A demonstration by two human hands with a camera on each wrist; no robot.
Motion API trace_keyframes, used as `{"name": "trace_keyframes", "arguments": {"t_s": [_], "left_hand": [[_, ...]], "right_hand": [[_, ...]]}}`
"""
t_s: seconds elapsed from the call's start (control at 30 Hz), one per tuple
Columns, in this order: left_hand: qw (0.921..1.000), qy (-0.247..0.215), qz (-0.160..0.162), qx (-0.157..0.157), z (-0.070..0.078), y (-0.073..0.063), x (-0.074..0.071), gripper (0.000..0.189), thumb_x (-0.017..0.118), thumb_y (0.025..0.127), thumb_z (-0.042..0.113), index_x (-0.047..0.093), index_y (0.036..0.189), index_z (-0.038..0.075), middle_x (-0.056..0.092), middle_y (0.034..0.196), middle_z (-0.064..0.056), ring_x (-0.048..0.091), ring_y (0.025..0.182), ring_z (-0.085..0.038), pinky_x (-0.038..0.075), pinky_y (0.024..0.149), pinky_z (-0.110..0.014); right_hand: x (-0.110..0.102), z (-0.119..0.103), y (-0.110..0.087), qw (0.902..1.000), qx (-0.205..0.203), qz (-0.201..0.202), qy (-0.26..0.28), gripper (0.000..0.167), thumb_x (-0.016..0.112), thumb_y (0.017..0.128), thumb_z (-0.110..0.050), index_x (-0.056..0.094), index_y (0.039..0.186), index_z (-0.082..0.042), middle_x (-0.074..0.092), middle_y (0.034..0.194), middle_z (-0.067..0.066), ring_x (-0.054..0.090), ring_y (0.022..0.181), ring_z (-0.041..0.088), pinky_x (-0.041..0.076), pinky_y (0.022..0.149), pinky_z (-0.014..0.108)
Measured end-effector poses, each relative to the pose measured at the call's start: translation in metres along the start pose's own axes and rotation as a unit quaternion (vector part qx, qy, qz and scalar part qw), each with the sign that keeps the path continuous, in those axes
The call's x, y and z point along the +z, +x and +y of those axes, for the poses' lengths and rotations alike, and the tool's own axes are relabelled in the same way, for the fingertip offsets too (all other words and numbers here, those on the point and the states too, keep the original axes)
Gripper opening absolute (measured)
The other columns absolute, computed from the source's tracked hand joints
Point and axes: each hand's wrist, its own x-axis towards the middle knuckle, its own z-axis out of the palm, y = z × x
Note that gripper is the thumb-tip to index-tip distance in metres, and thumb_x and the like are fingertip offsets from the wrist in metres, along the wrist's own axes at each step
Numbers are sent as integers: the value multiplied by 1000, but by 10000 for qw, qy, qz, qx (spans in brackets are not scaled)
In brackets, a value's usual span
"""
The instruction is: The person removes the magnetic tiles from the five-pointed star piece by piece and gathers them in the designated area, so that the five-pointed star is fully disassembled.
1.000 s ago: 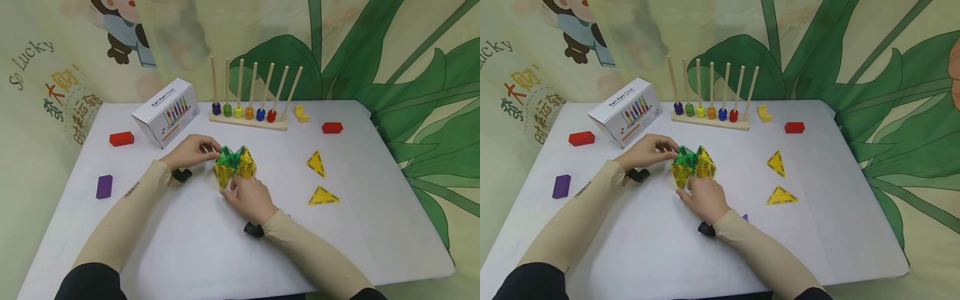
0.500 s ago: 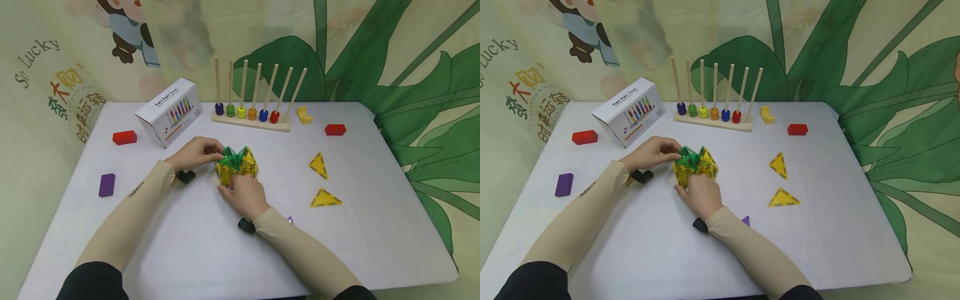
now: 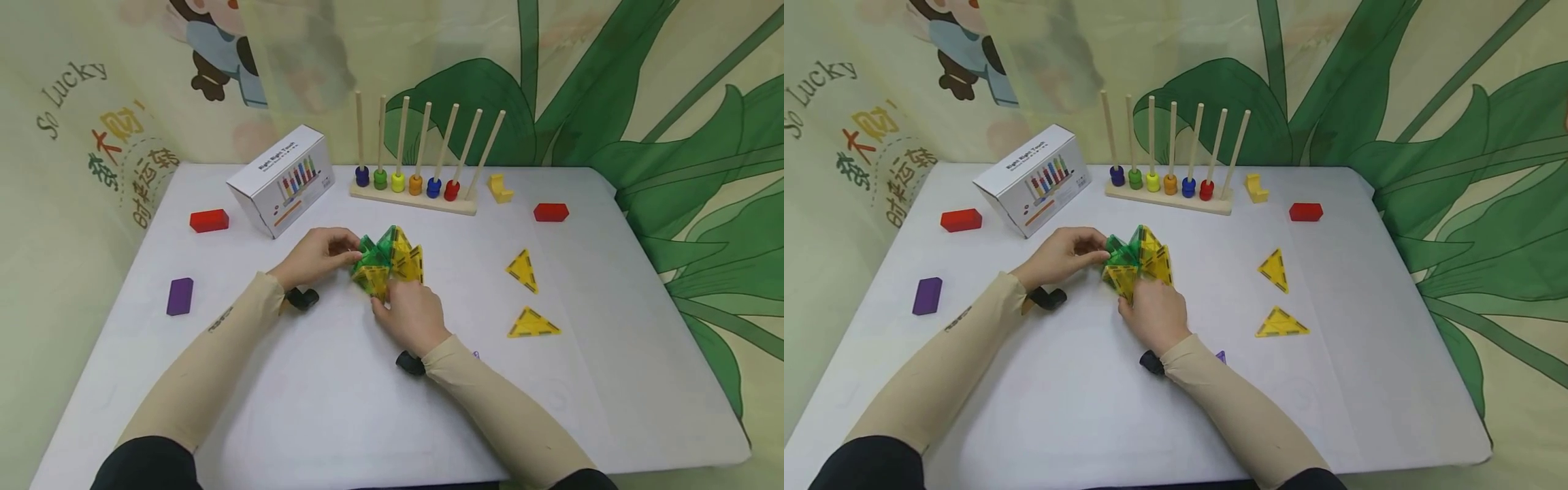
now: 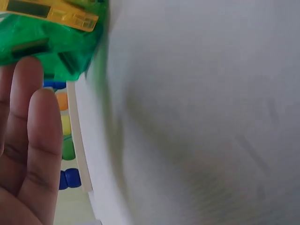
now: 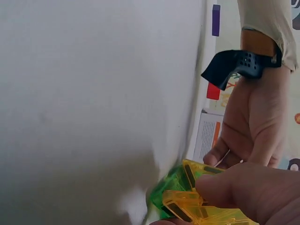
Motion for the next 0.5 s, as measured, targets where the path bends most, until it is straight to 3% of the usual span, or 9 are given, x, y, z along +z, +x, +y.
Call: {"name": "trace_keyframes", "arguments": {"t_s": [0.27,0.5], "left_hand": [[9994,-63,265,-210,2,-11,5,18,72,99,24,73,111,11,75,107,-6,68,94,-20,56,87,-35],[9971,-273,589,-397,5,-20,11,20,75,97,24,74,110,10,78,105,-9,71,90,-21,57,82,-33]], "right_hand": [[-7,8,3,9999,102,-17,127,23,74,92,-31,75,83,-9,63,63,-1,52,49,15,37,42,29],[-13,15,8,9994,250,-216,76,22,73,93,-29,78,98,-8,54,54,-3,49,49,15,36,42,29]]}}
